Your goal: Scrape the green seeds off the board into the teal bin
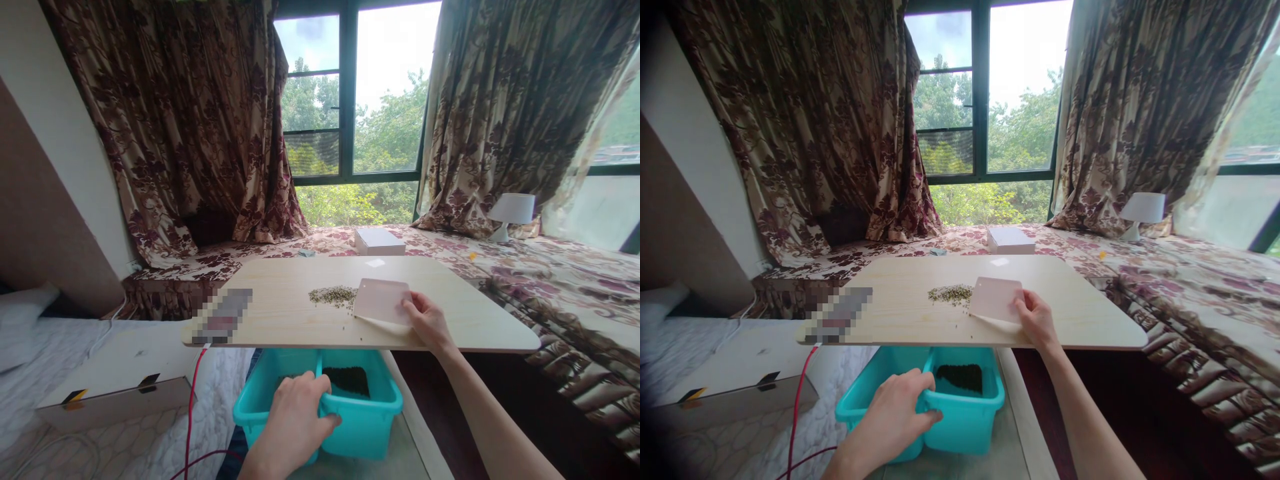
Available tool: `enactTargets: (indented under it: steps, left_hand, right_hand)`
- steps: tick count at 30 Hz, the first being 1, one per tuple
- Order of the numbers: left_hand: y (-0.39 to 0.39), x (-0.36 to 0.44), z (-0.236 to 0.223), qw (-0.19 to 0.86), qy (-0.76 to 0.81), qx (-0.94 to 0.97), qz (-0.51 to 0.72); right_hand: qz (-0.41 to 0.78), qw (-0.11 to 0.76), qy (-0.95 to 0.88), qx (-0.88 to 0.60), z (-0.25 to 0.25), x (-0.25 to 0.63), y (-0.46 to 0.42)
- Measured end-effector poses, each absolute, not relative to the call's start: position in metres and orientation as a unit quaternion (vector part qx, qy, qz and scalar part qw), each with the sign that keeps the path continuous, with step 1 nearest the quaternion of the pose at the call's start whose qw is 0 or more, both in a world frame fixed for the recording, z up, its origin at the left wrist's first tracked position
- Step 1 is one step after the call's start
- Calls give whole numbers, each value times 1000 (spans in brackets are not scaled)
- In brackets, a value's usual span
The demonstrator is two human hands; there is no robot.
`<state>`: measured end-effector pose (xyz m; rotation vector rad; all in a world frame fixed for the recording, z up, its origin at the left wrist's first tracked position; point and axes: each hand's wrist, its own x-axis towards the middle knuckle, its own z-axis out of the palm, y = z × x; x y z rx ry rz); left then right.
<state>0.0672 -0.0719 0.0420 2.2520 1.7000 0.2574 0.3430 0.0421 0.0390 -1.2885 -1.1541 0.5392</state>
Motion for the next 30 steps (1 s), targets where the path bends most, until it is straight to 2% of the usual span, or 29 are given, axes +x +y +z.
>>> enactTargets:
  steps: [18, 27, 30]
  left_hand:
    - [-69, 65, 39, 155, 595, 782, 105]
    - [-67, 61, 41, 148, 596, 780, 121]
    - [-67, 62, 41, 150, 594, 781, 120]
  right_hand:
    - [268, 611, -512, -541, 38, 342, 41]
    - [365, 567, -517, -527, 47, 341, 30]
    - [375, 586, -494, -520, 46, 344, 30]
